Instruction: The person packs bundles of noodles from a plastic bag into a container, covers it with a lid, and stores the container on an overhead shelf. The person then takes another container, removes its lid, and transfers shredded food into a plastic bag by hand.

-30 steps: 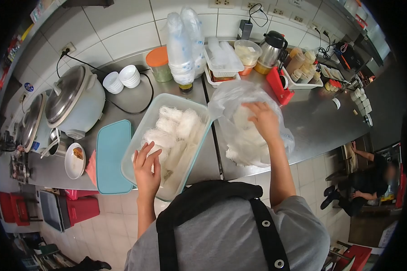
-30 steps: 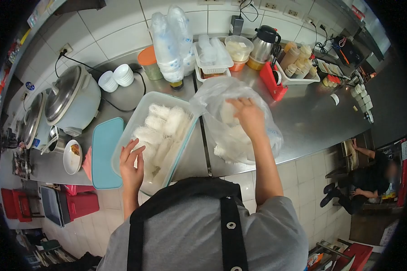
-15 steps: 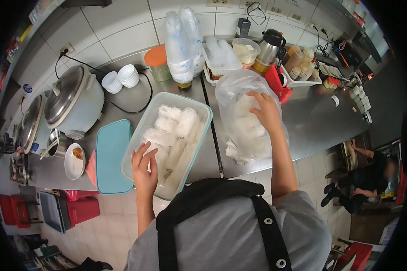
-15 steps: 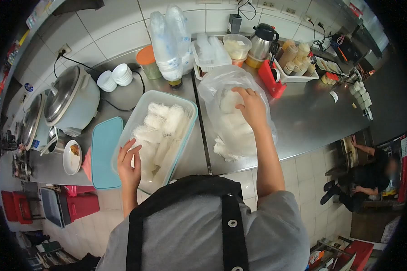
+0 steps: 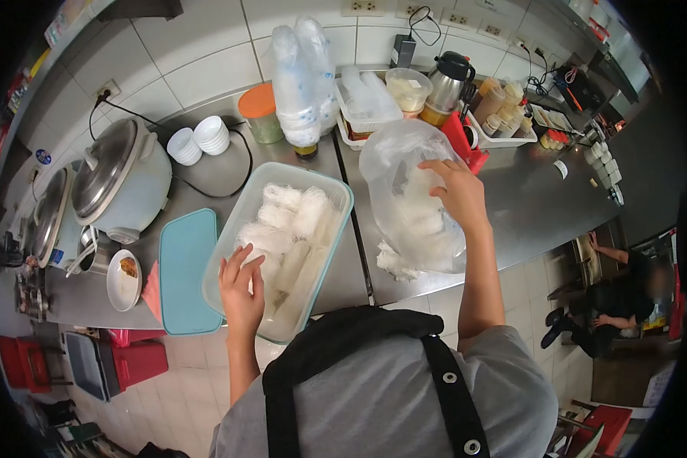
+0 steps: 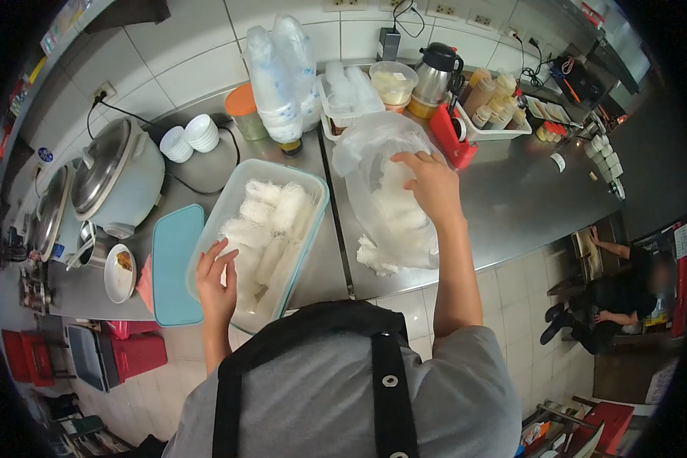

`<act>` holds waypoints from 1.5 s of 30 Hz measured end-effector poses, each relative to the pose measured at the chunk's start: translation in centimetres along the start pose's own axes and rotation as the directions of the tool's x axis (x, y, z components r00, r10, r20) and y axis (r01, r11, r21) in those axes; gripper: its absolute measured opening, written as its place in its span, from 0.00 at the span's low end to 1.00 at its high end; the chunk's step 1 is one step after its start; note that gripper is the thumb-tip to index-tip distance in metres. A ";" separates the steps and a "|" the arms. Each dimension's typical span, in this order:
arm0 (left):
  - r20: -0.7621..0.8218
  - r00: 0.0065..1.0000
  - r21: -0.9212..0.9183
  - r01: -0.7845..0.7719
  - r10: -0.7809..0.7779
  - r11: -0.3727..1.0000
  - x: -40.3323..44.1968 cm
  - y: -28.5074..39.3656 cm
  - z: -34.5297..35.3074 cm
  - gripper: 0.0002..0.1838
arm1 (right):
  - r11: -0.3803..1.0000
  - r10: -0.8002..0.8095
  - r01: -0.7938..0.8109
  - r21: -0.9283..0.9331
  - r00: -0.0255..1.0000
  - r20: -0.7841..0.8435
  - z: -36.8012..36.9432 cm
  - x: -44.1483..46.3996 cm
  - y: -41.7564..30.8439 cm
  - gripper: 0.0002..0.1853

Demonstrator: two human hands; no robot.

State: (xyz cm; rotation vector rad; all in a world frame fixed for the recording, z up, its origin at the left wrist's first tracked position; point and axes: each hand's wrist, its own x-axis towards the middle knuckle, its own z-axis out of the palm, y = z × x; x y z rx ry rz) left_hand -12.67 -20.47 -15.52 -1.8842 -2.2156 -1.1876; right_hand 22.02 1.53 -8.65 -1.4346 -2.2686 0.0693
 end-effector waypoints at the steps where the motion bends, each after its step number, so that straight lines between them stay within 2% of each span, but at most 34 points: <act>1: 0.009 1.000 0.019 -0.011 0.011 1.000 0.0 0.0 0.0 0.11 | 1.000 -0.006 0.006 -0.006 1.000 -0.026 -0.6 -0.3 -0.4 0.27; 2: 0.020 1.000 0.039 -0.018 0.018 0.999 -0.1 0.0 -0.1 0.11 | 1.000 -0.014 0.013 -0.012 0.999 -0.048 -1.3 -0.6 -0.9 0.27; 5: -0.004 1.000 0.021 0.011 -0.011 1.000 -0.2 -0.4 -0.2 0.11 | 0.988 0.103 -0.080 0.135 0.979 -0.175 -3.4 -1.2 -1.8 0.30; 8: -0.001 0.999 0.068 0.045 -0.045 0.997 -0.4 -0.6 -0.5 0.10 | 0.923 0.250 -0.209 0.324 0.964 -0.089 -4.1 -1.2 -1.0 0.31; 11: -0.044 0.996 0.111 0.083 -0.078 0.990 -0.4 -1.4 -1.5 0.10 | 0.791 0.231 -0.130 0.597 0.968 -0.094 -5.6 -1.8 -1.4 0.30; 14: -0.114 0.986 0.128 0.132 -0.118 0.983 -0.3 -1.7 -2.8 0.11 | 0.720 0.152 -0.001 0.694 0.976 -0.156 -8.1 -2.2 -2.8 0.30; 17: -0.178 0.975 0.139 0.161 -0.135 0.977 -0.7 -2.1 -4.0 0.11 | 0.574 -0.005 0.208 0.792 0.968 -0.250 -9.0 -1.7 -6.1 0.31; 20: -0.292 0.934 0.034 0.225 -0.206 0.974 -1.3 -2.2 -5.1 0.11 | 0.533 -0.225 0.198 0.823 0.970 -0.088 -6.1 -0.1 -9.8 0.32; 21: -0.310 0.916 -0.057 0.248 -0.254 0.967 -1.6 -2.0 -5.4 0.11 | 0.497 -0.306 0.141 0.856 0.952 0.021 -4.6 0.4 -11.7 0.31; 23: -0.336 0.877 -0.239 0.273 -0.343 0.932 -2.1 -1.7 -5.9 0.12 | 0.443 -0.469 0.021 0.896 0.858 0.212 0.8 1.6 -14.8 0.31; 24: -0.317 0.869 -0.269 0.302 -0.380 0.914 -2.3 -1.5 -6.0 0.13 | 0.373 -0.535 -0.155 0.915 0.769 0.348 3.9 1.8 -16.2 0.30; 26: -0.268 0.850 -0.328 0.361 -0.452 0.873 -3.0 -0.8 -5.8 0.14 | 0.524 -0.641 -0.222 0.822 0.533 0.552 12.2 1.5 -17.3 0.30; 28: -0.091 0.940 -0.250 0.297 -0.328 0.922 -3.3 -0.7 -4.7 0.15 | 0.681 -0.676 0.093 0.726 0.462 0.575 19.0 -0.8 -17.4 0.29; 31: 0.140 0.978 -0.109 0.167 -0.152 0.980 -3.1 0.9 -2.8 0.19 | 0.712 -0.621 0.171 0.681 0.606 0.497 15.9 -1.2 -18.0 0.28; 32: 0.218 0.971 -0.065 0.114 -0.097 0.991 -3.2 1.4 -2.2 0.20 | 0.710 -0.583 0.166 0.685 0.684 0.438 14.2 -0.8 -17.4 0.26; 34: 0.365 0.926 0.027 0.097 -0.100 0.995 -3.8 0.7 0.1 0.23 | 0.724 -0.455 0.152 0.672 0.838 0.301 9.8 0.8 -13.8 0.22; 36: 0.440 0.892 0.074 0.081 -0.106 0.994 -4.1 0.2 0.6 0.25 | 0.762 -0.321 0.064 0.645 0.902 0.289 6.7 2.8 -9.1 0.17; 37: 0.452 0.886 0.069 0.077 -0.100 0.995 -3.8 0.2 0.2 0.25 | 0.799 -0.165 -0.072 0.597 0.928 0.334 4.9 3.4 -6.9 0.14; 38: 0.464 0.881 0.064 0.077 -0.098 0.995 -3.4 0.1 -0.1 0.25 | 0.812 -0.008 -0.212 0.544 0.928 0.372 3.4 3.9 -4.7 0.11; 40: 0.462 0.884 0.063 0.052 -0.075 0.997 -2.6 -0.4 -0.7 0.22 | 0.872 0.136 -0.269 0.408 0.935 0.327 4.3 4.7 0.9 0.12; 42: 0.437 0.898 0.114 0.007 -0.056 0.994 -1.4 -0.4 -1.1 0.20 | 0.997 -0.014 -0.027 0.074 0.864 0.503 8.3 4.5 6.9 0.22; 43: 0.387 0.922 0.107 -0.013 -0.030 0.994 -0.3 0.4 -1.5 0.17 | 0.989 -0.055 0.127 -0.078 0.797 0.602 9.8 4.3 8.8 0.26; 45: 0.312 0.949 0.052 -0.059 0.040 0.997 1.5 1.7 -1.9 0.16 | 0.982 -0.032 0.145 -0.124 0.763 0.646 11.0 3.3 8.5 0.37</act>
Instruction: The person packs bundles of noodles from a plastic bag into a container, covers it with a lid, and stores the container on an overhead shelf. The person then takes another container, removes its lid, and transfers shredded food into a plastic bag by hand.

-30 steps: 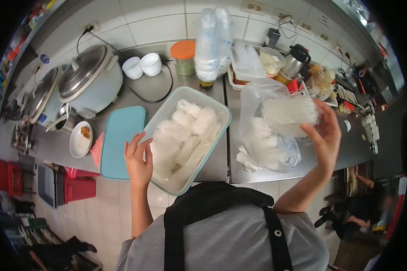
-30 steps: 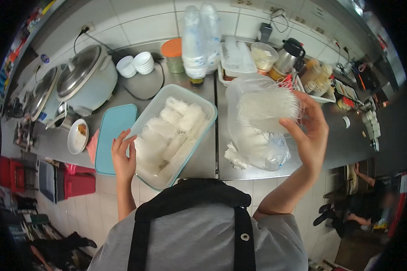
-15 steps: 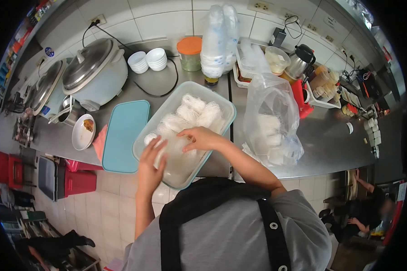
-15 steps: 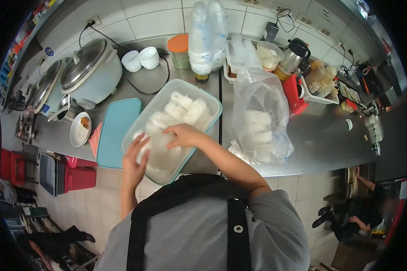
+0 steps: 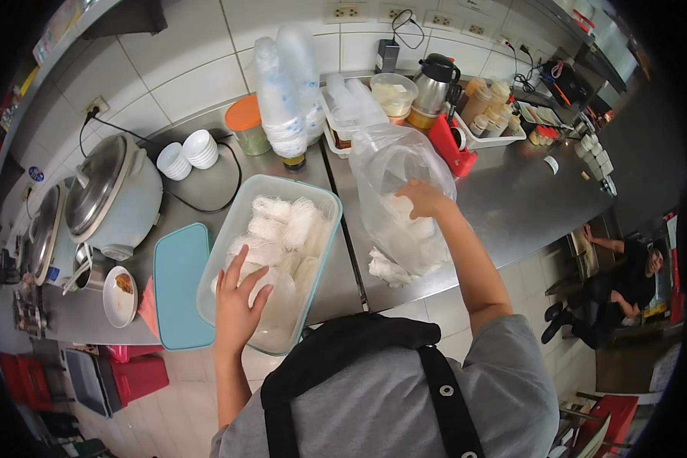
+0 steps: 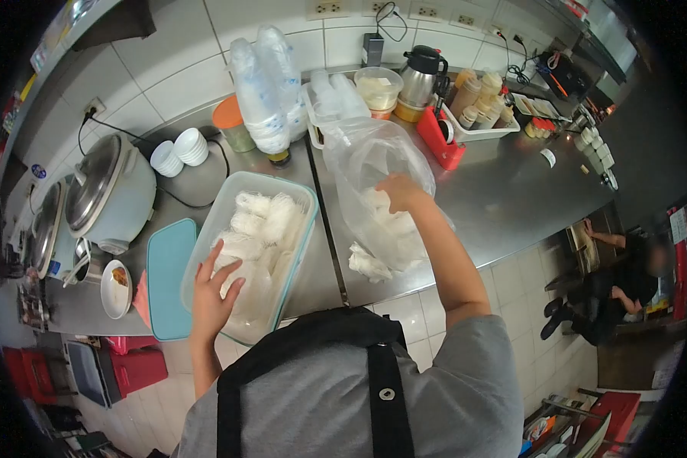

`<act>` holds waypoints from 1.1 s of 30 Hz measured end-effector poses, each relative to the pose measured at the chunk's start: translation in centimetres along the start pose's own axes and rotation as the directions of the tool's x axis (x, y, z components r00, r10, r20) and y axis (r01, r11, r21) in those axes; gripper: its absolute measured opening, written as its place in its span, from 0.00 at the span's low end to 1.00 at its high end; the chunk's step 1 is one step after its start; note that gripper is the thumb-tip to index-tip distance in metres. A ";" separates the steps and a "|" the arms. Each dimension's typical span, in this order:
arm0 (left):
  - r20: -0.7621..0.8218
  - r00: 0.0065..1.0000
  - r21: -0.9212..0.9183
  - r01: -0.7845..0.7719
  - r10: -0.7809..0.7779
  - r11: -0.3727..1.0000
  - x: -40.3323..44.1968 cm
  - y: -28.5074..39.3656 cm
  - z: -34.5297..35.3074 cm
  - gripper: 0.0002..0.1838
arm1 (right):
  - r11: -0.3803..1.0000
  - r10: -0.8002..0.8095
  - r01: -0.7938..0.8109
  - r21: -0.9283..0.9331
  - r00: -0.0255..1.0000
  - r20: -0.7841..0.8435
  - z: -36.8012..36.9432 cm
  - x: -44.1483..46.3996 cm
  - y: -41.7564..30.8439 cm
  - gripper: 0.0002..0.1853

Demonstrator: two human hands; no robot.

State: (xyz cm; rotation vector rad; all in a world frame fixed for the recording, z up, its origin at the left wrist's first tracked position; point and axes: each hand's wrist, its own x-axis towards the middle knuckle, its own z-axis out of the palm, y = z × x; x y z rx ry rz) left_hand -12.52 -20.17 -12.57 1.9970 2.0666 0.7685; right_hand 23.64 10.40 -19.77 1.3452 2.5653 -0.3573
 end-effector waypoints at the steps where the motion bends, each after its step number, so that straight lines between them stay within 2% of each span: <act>1: -0.042 0.999 -0.018 -0.031 0.030 0.999 0.7 0.6 -0.4 0.16 | 1.000 0.007 -0.006 -0.024 1.000 0.030 0.9 0.2 -0.5 0.43; 4: -0.040 0.996 -0.088 -0.084 0.081 0.993 2.9 2.3 -0.4 0.15 | 0.991 -0.017 0.022 -0.130 0.999 0.041 3.4 1.3 -0.8 0.51; 7: 0.003 0.979 -0.099 -0.202 0.204 0.974 4.7 4.2 -0.2 0.16 | 0.986 0.060 -0.056 -0.155 0.998 0.019 3.8 1.6 -1.3 0.48; 11: 0.091 0.925 -0.069 -0.364 0.369 0.929 7.4 6.3 -0.7 0.17 | 0.976 0.068 -0.050 -0.212 0.995 0.079 2.8 3.2 -0.5 0.42; 14: 0.144 0.866 -0.022 -0.480 0.478 0.877 9.8 8.4 -0.2 0.17 | 0.976 0.069 -0.034 -0.215 0.985 0.161 2.9 4.4 0.2 0.39; 16: 0.210 0.774 -0.031 -0.606 0.598 0.795 11.4 10.0 1.6 0.20 | 0.979 0.042 0.002 -0.206 0.978 0.206 2.5 4.8 0.0 0.39; 19: 0.239 0.666 -0.005 -0.727 0.706 0.687 14.3 11.0 7.4 0.28 | 0.976 0.082 -0.062 -0.210 0.993 0.089 -0.7 2.9 -2.4 0.38; 22: 0.261 0.662 0.019 -0.731 0.702 0.682 17.0 9.6 12.8 0.33 | 0.978 0.081 -0.084 -0.189 0.996 -0.027 -3.1 0.8 -3.2 0.37; 24: 0.441 0.684 0.152 -0.695 0.581 0.703 18.5 8.0 15.1 0.36 | 0.970 0.067 -0.081 -0.230 0.995 -0.067 -4.2 -0.4 -2.9 0.38; 25: 0.520 0.688 0.219 -0.680 0.506 0.699 19.1 7.7 15.1 0.37 | 0.965 0.062 -0.082 -0.249 0.994 -0.087 -4.4 -0.7 -2.3 0.39; 28: 0.780 0.619 0.376 -0.584 0.095 0.719 20.3 7.2 14.6 0.41 | 0.991 -0.002 -0.028 -0.131 0.975 -0.224 -4.5 -1.6 1.5 0.38; 31: 0.725 0.663 0.337 -0.576 0.185 0.745 20.3 5.5 15.0 0.43 | 0.993 0.106 -0.111 0.033 0.988 0.112 -7.8 -3.0 2.8 0.37; 33: 0.592 0.727 0.215 -0.557 0.347 0.802 20.2 5.1 14.9 0.40 | 0.980 0.042 -0.053 0.192 0.997 0.061 -9.7 -4.8 2.3 0.37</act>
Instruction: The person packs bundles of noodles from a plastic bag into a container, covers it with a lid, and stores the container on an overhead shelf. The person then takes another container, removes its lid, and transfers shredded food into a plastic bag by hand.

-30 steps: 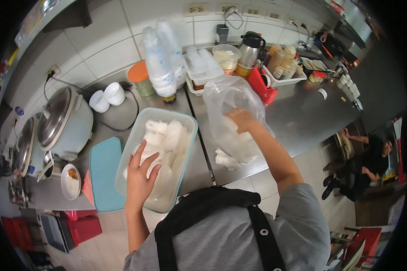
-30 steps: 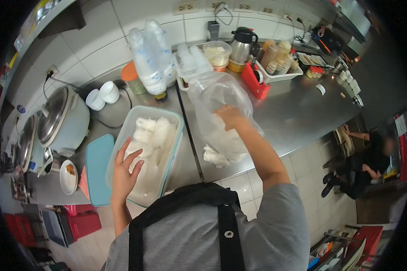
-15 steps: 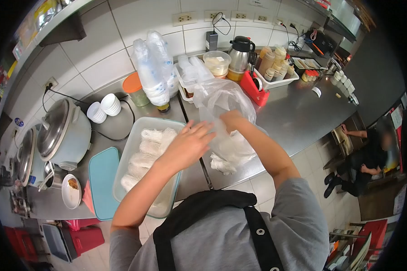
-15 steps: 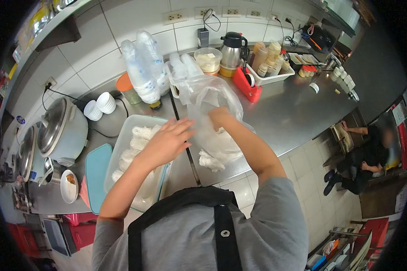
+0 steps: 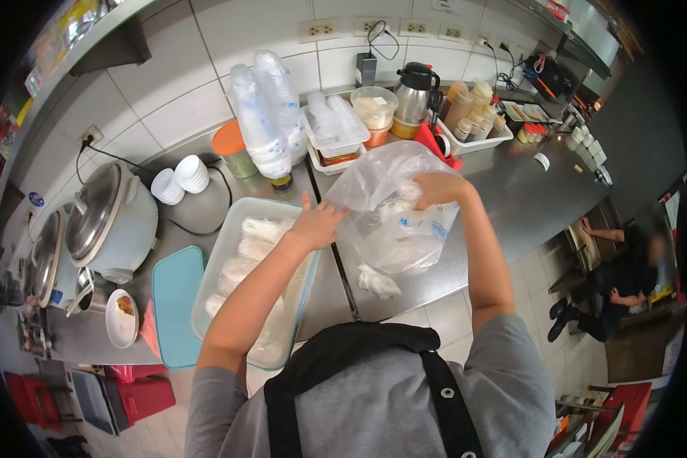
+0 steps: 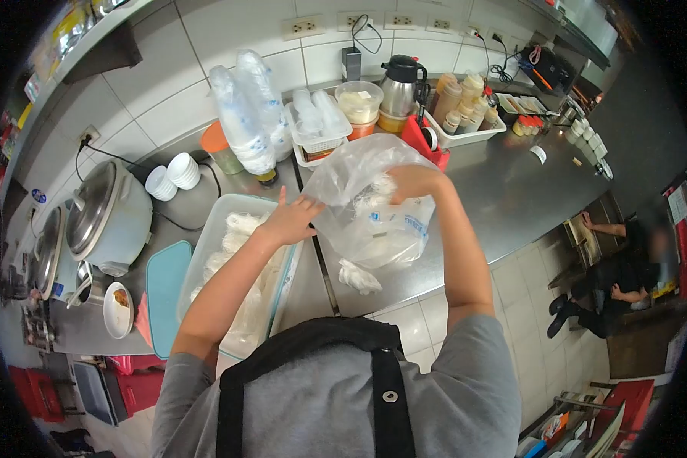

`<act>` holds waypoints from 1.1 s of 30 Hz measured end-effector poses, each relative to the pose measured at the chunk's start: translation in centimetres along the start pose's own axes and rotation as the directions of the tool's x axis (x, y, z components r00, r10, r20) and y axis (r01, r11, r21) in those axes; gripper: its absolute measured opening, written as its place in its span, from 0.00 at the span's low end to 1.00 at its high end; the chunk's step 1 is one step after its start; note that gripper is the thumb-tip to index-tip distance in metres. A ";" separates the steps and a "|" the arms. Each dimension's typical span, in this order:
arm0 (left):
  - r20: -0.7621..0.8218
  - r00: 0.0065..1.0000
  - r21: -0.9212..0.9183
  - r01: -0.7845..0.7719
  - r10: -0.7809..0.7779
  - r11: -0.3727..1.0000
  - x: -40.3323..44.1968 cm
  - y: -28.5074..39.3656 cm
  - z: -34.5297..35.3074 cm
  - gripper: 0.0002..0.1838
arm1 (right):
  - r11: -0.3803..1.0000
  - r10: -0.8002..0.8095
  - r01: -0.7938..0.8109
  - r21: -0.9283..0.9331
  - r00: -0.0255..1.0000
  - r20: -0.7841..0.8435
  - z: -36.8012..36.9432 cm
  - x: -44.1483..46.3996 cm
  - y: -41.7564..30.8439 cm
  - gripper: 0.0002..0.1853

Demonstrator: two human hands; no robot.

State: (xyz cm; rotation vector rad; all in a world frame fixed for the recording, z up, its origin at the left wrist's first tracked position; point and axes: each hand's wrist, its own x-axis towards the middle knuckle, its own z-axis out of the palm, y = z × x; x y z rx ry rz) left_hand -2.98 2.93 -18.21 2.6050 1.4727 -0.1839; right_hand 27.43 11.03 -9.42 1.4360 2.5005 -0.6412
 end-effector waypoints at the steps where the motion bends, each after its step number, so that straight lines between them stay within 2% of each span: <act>1: -0.107 0.994 -0.062 -0.027 0.021 0.998 -0.3 0.1 -0.3 0.40 | 0.992 -0.064 0.066 0.107 0.998 -0.023 -0.8 -0.8 -0.2 0.38; 2: -0.120 0.993 -0.165 -0.025 0.005 0.986 -0.5 0.2 -0.6 0.39 | 0.968 -0.124 0.131 0.213 0.991 -0.047 -1.0 -1.2 -0.1 0.38; 3: -0.135 0.991 -0.264 -0.024 -0.012 0.964 -0.5 0.4 -1.9 0.38 | 0.965 -0.126 0.159 0.210 0.979 -0.160 -0.2 -1.0 0.6 0.37; 4: -0.147 0.989 -0.362 -0.026 -0.029 0.932 -0.5 0.7 -2.9 0.38 | 0.953 -0.154 0.180 0.244 0.980 -0.124 -0.5 -1.3 -0.3 0.37; 7: -0.180 0.980 -0.466 -0.008 -0.086 0.885 -0.5 1.1 -4.3 0.37 | 0.892 -0.267 0.274 0.360 0.961 -0.069 -1.9 -2.4 -2.7 0.34; 10: -0.232 0.971 -0.702 -0.123 -0.061 0.701 -0.5 -0.1 -5.0 0.38 | 0.779 -0.386 0.391 0.490 0.915 -0.118 -1.9 -2.8 -4.0 0.32; 13: -0.282 0.960 -0.617 -0.180 -0.001 0.766 -1.8 -2.1 -5.2 0.36 | 0.674 -0.443 0.449 0.587 0.881 -0.166 -1.9 -2.9 -4.1 0.32; 15: -0.225 0.966 -0.879 -0.144 -0.130 0.454 -2.5 -3.9 -5.1 0.33 | 0.586 -0.502 0.494 0.642 0.844 -0.191 -2.3 -3.1 -3.9 0.31; 16: -0.181 0.966 -0.956 -0.129 -0.182 0.263 -3.1 -4.7 -5.4 0.31 | 0.573 -0.584 0.534 0.621 0.798 -0.148 -2.6 -2.8 -4.3 0.31; 17: -0.184 0.967 -0.925 -0.109 -0.178 0.364 -4.1 -5.9 -5.9 0.25 | 0.556 -0.658 0.574 0.601 0.746 -0.102 -3.1 -2.5 -4.6 0.31; 18: -0.116 0.979 -0.945 -0.057 -0.169 0.321 -5.1 -6.5 -6.6 0.23 | 0.535 -0.726 0.614 0.580 0.686 -0.056 -3.7 -2.4 -5.0 0.31; 20: 0.019 0.990 -0.971 0.052 -0.141 0.232 -7.1 -7.2 -7.7 0.20 | 0.618 -0.722 0.640 0.456 0.692 0.007 -4.6 -2.4 -7.6 0.30; 21: 0.071 0.986 -0.954 0.111 -0.150 0.279 -8.2 -6.9 -8.7 0.16 | 0.653 -0.717 0.650 0.390 0.696 0.040 -5.1 -2.5 -9.3 0.30; 24: -0.008 0.995 -0.918 0.033 -0.100 0.396 -11.8 -10.0 -8.5 0.16 | 0.582 -0.791 0.738 0.341 0.611 0.030 -6.4 -3.0 -14.8 0.29; 25: -0.078 0.980 -0.919 0.000 -0.182 0.395 -13.5 -9.9 -9.5 0.16 | 0.545 -0.820 0.779 0.310 0.572 0.005 -6.9 -3.1 -16.8 0.30; 27: -0.227 0.894 -0.931 -0.082 -0.386 0.356 -17.0 -9.9 -10.7 0.16 | 0.505 -0.818 0.789 0.350 0.567 -0.099 -6.0 -1.9 -20.3 0.35; 28: -0.298 0.811 -0.935 -0.143 -0.503 0.324 -18.5 -10.1 -10.9 0.15 | 0.485 -0.812 0.796 0.362 0.564 -0.152 -5.7 -1.2 -22.1 0.37; 30: -0.396 0.615 -0.916 -0.212 -0.682 0.341 -21.3 -9.7 -11.1 0.15 | 0.582 -0.729 0.750 0.313 0.652 -0.208 -2.3 3.1 -24.5 0.42; 32: -0.371 0.544 -0.927 -0.173 -0.752 0.332 -23.4 -10.8 -9.2 0.16 | 0.675 -0.656 0.626 0.390 0.752 -0.071 0.7 6.7 -26.9 0.53; 33: -0.357 0.506 -0.933 -0.154 -0.785 0.325 -23.9 -11.2 -7.7 0.17 | 0.756 -0.603 0.549 0.356 0.796 0.051 2.3 8.5 -27.7 0.56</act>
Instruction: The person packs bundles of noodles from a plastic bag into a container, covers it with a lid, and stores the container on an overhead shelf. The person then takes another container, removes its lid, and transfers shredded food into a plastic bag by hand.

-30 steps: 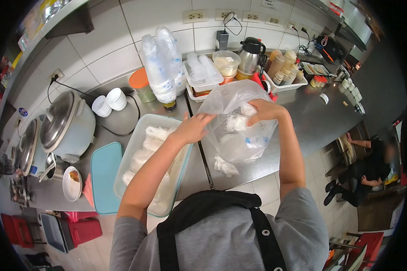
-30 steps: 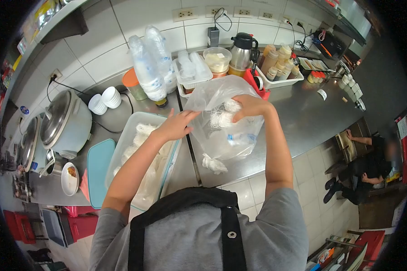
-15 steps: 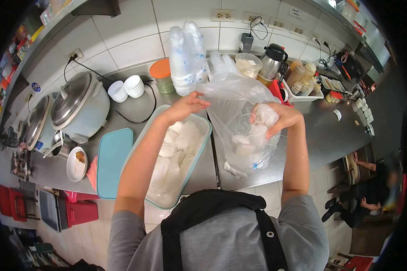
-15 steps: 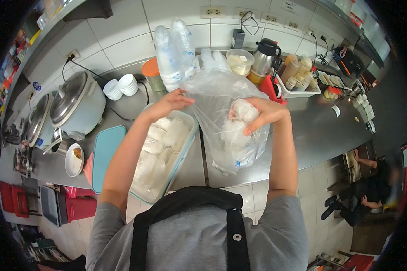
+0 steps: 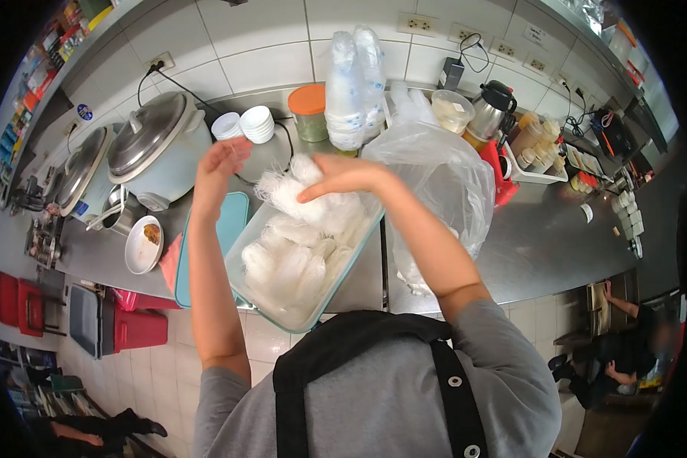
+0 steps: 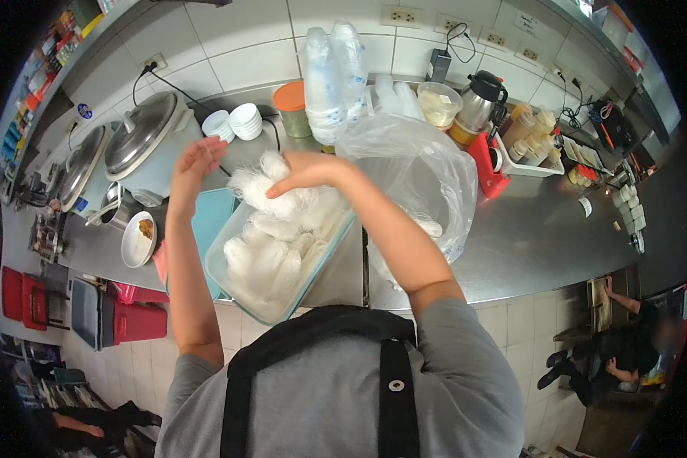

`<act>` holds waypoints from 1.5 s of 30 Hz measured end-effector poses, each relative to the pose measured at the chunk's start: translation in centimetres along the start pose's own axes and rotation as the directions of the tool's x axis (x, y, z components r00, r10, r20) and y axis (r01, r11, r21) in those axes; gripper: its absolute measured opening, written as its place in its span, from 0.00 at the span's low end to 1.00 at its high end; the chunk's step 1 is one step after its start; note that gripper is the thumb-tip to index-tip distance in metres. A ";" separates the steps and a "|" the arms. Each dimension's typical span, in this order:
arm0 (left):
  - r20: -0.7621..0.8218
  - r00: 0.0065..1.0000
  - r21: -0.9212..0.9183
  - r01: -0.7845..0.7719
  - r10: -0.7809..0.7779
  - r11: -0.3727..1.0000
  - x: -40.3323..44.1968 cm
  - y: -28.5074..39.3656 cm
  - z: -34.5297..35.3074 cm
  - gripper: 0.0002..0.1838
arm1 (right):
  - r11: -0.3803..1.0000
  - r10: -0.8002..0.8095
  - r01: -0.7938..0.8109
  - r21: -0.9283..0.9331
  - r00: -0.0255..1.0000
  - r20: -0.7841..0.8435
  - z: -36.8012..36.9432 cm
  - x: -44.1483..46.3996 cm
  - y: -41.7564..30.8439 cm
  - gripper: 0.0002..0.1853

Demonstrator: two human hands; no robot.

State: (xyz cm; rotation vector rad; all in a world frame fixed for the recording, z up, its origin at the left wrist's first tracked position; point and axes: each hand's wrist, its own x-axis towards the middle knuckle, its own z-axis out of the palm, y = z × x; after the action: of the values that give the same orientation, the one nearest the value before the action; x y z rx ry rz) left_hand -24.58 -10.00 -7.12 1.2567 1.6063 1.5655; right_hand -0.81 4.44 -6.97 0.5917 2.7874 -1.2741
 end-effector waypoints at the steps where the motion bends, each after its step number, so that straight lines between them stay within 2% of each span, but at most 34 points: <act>1: 0.018 1.000 0.058 0.014 -0.015 0.998 -0.6 -1.8 -0.1 0.18 | 0.993 0.112 -0.109 -0.042 0.990 0.084 1.5 1.9 1.4 0.60; 3: 0.054 0.998 0.177 0.035 -0.045 0.984 -1.8 -5.5 -0.3 0.20 | 0.930 0.234 -0.229 -0.289 0.972 -0.019 6.5 7.0 7.7 0.58; 5: 0.090 0.989 0.523 0.055 -0.120 0.851 -3.4 -7.3 1.2 0.25 | 0.948 0.182 -0.197 -0.252 0.980 -0.080 6.9 6.9 8.5 0.55; 7: 0.220 0.971 0.536 -0.044 -0.089 0.843 -4.6 -8.9 2.9 0.33 | 0.959 0.139 -0.169 -0.228 0.980 -0.144 6.8 4.8 8.3 0.50; 9: 0.286 0.957 0.693 -0.169 -0.052 0.701 -5.6 -9.9 5.3 0.39 | 0.965 0.097 -0.147 -0.220 0.971 -0.221 5.0 1.1 6.5 0.43; 11: 0.361 0.931 0.790 -0.281 -0.044 0.545 -6.3 -10.1 6.9 0.44 | 0.971 0.043 -0.110 -0.211 0.953 -0.299 2.6 -3.6 4.1 0.33; 13: 0.441 0.895 0.835 -0.382 -0.067 0.395 -6.7 -10.0 7.9 0.48 | 0.999 0.034 -0.031 0.017 0.980 -0.195 -0.5 -8.3 1.8 0.25; 15: 0.440 0.885 0.823 -0.331 -0.150 0.461 -6.6 -10.7 8.0 0.49 | 0.991 0.107 -0.089 0.104 0.978 -0.180 -2.4 -11.8 1.5 0.18; 18: 0.490 0.837 0.801 -0.324 -0.242 0.503 -5.2 -13.0 7.0 0.49 | 0.957 0.269 -0.286 -0.038 0.933 -0.239 -2.9 -14.8 5.5 0.14; 19: 0.515 0.815 0.793 -0.335 -0.265 0.509 -4.5 -13.5 6.9 0.49 | 0.921 0.324 -0.366 -0.134 0.909 -0.261 -2.4 -15.4 8.2 0.14; 20: 0.520 0.786 0.777 -0.273 -0.334 0.567 -4.1 -12.0 6.9 0.48 | 0.869 0.372 -0.440 -0.228 0.882 -0.288 -1.3 -15.4 12.0 0.14; 21: 0.542 0.768 0.758 -0.271 -0.342 0.594 -3.8 -11.3 6.7 0.47 | 0.803 0.414 -0.506 -0.316 0.854 -0.316 -0.1 -15.5 15.5 0.16; 24: 0.583 0.742 0.699 -0.249 -0.332 0.671 -3.5 -10.0 5.6 0.42 | 0.733 0.423 -0.464 -0.497 0.883 -0.201 2.9 -16.0 23.0 0.28; 27: 0.581 0.777 0.620 -0.230 -0.242 0.750 -3.8 -8.5 5.2 0.35 | 0.631 0.670 -0.632 -0.449 0.736 -0.094 4.9 -15.4 23.4 0.41; 29: 0.535 0.826 0.567 -0.196 -0.177 0.800 -4.1 -7.3 5.1 0.31 | 0.670 0.653 -0.629 -0.395 0.752 -0.092 6.0 -15.8 24.9 0.46; 31: 0.476 0.871 0.673 -0.269 -0.124 0.689 -4.7 -5.4 5.4 0.28 | 0.687 0.649 -0.618 -0.382 0.759 -0.062 6.0 -16.3 24.0 0.50; 33: 0.457 0.888 0.721 -0.335 -0.053 0.606 -5.7 -3.1 6.0 0.25 | 0.684 0.666 -0.608 -0.404 0.746 0.003 4.9 -17.6 18.8 0.51; 35: 0.470 0.882 0.718 -0.407 0.039 0.565 -6.6 -0.7 7.1 0.23 | 0.608 0.694 -0.667 -0.431 0.710 -0.121 8.2 -17.5 20.9 0.43; 37: 0.534 0.845 0.572 -0.390 0.034 0.722 -8.3 2.2 9.2 0.21 | 0.680 0.621 -0.676 -0.284 0.737 -0.266 10.7 -16.5 25.2 0.35; 38: 0.564 0.825 0.490 -0.370 0.037 0.790 -9.2 3.1 10.5 0.20 | 0.778 0.543 -0.615 -0.127 0.760 -0.357 11.7 -16.3 28.0 0.32; 39: 0.640 0.763 0.411 -0.438 0.089 0.799 -10.0 3.3 11.8 0.20 | 0.818 0.509 -0.572 -0.055 0.766 -0.392 11.5 -16.6 28.1 0.31; 40: 0.707 0.692 0.325 -0.498 0.143 0.804 -10.9 3.5 13.1 0.21 | 0.855 0.474 -0.519 0.013 0.771 -0.425 10.9 -16.9 26.5 0.30; 43: 0.792 0.602 0.203 -0.419 0.103 0.885 -12.5 3.6 16.5 0.22 | 0.855 0.492 -0.518 0.004 0.810 -0.318 5.6 -19.1 18.3 0.33; 44: 0.720 0.678 0.202 -0.406 0.146 0.891 -12.7 3.1 17.5 0.23 | 0.855 0.503 -0.519 0.012 0.823 -0.262 3.6 -19.6 15.2 0.36; 45: 0.642 0.744 0.198 -0.392 0.183 0.898 -12.9 2.1 18.5 0.24 | 0.902 0.426 -0.429 0.053 0.860 -0.280 3.0 -19.8 14.5 0.39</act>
State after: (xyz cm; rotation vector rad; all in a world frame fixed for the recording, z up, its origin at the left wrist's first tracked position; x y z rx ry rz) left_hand -2.48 -13.69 -10.77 2.0301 1.2911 0.8917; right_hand 22.22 4.35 -16.05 1.4054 2.6309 -1.1483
